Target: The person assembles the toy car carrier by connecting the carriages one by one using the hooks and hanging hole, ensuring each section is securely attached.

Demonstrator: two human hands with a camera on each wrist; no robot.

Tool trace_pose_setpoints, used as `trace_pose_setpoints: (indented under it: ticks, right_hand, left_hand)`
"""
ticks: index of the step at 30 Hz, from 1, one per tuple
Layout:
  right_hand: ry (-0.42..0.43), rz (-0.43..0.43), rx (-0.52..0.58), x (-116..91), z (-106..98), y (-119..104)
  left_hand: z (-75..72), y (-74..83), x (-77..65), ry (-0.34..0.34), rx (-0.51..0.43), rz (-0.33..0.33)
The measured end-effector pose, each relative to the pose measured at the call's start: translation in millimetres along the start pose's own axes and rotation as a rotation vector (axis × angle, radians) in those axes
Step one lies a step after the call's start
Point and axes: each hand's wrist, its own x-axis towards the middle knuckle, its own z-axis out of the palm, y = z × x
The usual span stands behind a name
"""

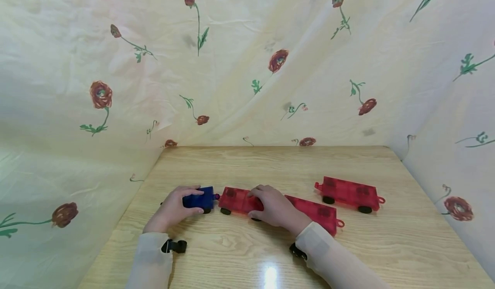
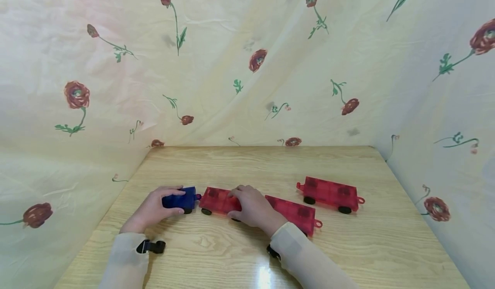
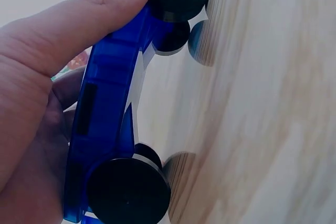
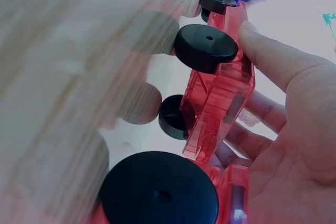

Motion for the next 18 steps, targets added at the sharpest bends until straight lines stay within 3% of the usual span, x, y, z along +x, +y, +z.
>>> trace_pose_setpoints:
  ticks: [12,18]
  right_hand:
    - [-0.022,-0.003,-0.026,0.7,-1.7,2.1]
    - [-0.025,0.030,0.025,-3.2,-8.9,3.5]
  left_hand:
    - [-4.9,-2.9,-1.5,-0.003,0.013,0.041]
    - [-8.4,-7.1,-4.6,0.008,-0.013,0.044]
